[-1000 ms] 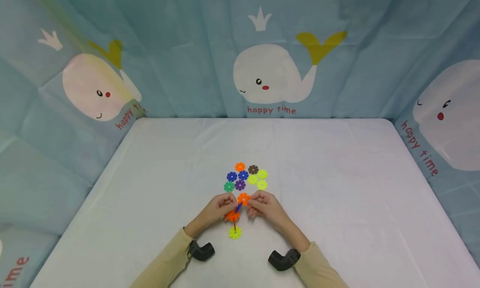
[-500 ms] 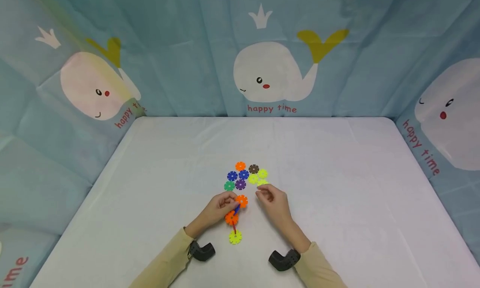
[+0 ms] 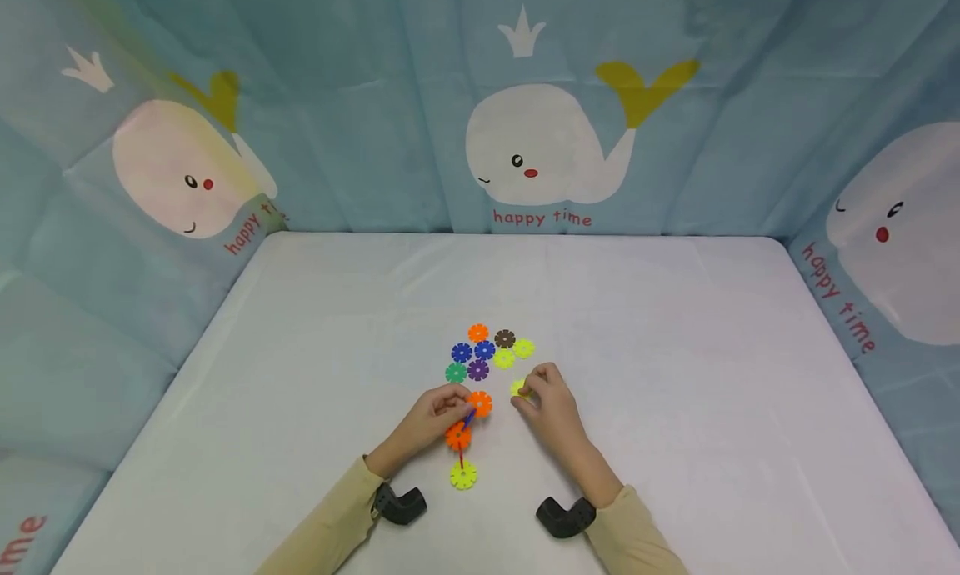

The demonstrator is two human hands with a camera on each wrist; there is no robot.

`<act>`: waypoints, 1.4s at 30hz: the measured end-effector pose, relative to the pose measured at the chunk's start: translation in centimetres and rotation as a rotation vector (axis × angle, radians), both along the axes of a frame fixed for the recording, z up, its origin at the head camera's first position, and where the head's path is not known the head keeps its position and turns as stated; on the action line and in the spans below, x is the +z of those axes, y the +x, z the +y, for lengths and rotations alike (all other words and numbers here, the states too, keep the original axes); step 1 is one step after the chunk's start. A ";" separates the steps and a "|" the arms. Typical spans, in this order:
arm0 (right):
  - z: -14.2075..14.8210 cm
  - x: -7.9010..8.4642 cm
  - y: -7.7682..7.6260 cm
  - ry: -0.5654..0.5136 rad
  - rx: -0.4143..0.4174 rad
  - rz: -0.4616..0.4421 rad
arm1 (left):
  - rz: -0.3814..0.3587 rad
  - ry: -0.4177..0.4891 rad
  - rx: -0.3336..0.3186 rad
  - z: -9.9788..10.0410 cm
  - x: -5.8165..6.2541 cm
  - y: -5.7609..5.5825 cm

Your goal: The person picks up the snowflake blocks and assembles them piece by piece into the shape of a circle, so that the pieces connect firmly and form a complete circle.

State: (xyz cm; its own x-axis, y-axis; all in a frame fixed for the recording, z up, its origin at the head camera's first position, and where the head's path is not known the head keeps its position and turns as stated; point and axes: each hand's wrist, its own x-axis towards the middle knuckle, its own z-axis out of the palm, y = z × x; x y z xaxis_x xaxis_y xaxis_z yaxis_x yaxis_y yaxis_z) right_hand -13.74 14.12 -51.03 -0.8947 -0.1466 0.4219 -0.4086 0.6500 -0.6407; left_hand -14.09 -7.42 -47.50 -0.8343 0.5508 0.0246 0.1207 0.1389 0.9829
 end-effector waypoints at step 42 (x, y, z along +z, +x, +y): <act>-1.4 2.7 1.3 -0.503 0.335 -0.110 | -0.081 0.037 0.031 -0.1 0.2 -0.1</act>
